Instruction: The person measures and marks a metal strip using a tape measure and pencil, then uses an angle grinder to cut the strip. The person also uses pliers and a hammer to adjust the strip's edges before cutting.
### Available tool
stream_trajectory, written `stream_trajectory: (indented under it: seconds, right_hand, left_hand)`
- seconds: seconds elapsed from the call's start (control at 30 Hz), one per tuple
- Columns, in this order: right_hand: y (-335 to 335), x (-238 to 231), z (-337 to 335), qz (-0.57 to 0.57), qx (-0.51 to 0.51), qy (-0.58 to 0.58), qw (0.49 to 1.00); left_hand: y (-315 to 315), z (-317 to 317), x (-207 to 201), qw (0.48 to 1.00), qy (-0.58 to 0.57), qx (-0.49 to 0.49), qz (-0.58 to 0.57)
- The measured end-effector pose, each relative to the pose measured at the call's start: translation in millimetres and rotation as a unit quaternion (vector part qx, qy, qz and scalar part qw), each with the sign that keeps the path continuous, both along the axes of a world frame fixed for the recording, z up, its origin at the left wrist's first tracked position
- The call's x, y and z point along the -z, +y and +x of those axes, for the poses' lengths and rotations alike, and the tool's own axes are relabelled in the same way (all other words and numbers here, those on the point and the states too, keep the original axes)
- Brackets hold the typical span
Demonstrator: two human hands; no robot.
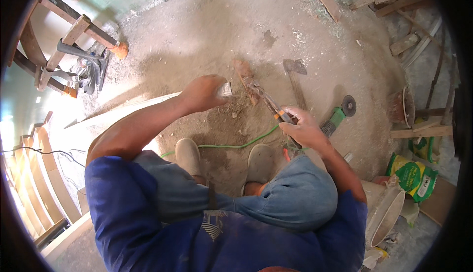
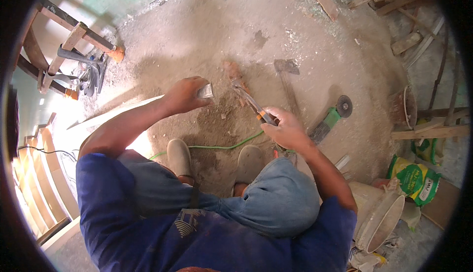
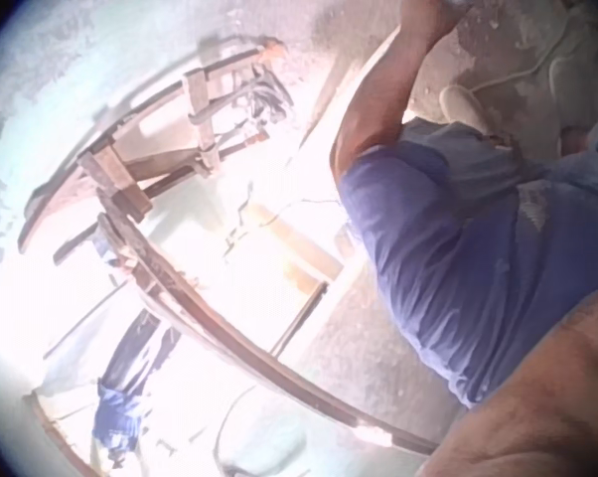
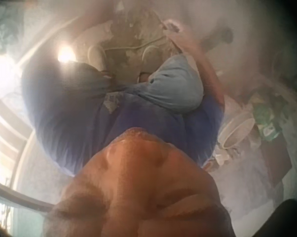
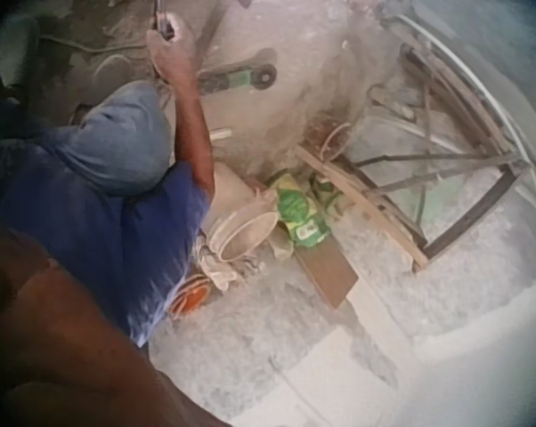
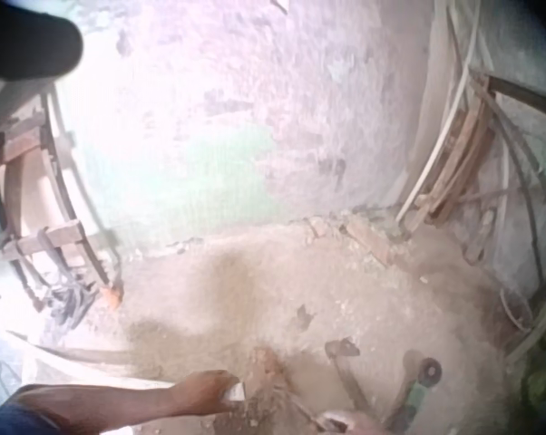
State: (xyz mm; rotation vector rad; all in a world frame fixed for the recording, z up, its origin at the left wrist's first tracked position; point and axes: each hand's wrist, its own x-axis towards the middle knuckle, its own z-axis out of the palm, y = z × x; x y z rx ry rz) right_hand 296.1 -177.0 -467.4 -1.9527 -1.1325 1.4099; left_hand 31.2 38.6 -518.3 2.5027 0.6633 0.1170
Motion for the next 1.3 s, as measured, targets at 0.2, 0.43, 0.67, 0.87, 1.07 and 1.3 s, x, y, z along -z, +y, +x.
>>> stream_trajectory:
  seconds: [0.2, 0.43, 0.67, 0.87, 1.07, 1.3]
  right_hand:
    - [-3, 48, 20, 0.03, 0.044, -0.051, 0.997]
    - [13, 81, 25, 0.109, -0.037, -0.147, 0.982]
    - [35, 100, 35, 0.138, -0.117, -0.161, 0.97]
    - [57, 99, 52, 0.134, -0.225, -0.212, 0.941]
    - [68, 102, 57, 0.081, -0.298, -0.293, 0.905]
    - [63, 114, 62, 0.106, -0.301, -0.313, 0.895]
  left_hand:
    - [5, 46, 26, 0.992, 0.044, -0.045, -0.105]
    - [17, 68, 96, 0.995, 0.009, -0.022, -0.101]
    - [21, 70, 128, 0.988, 0.071, -0.005, -0.138]
    - [20, 71, 127, 0.987, 0.072, -0.019, -0.141]
    - [21, 72, 136, 0.987, 0.078, -0.017, -0.141]
    - [21, 69, 135, 0.988, 0.045, -0.011, -0.146]
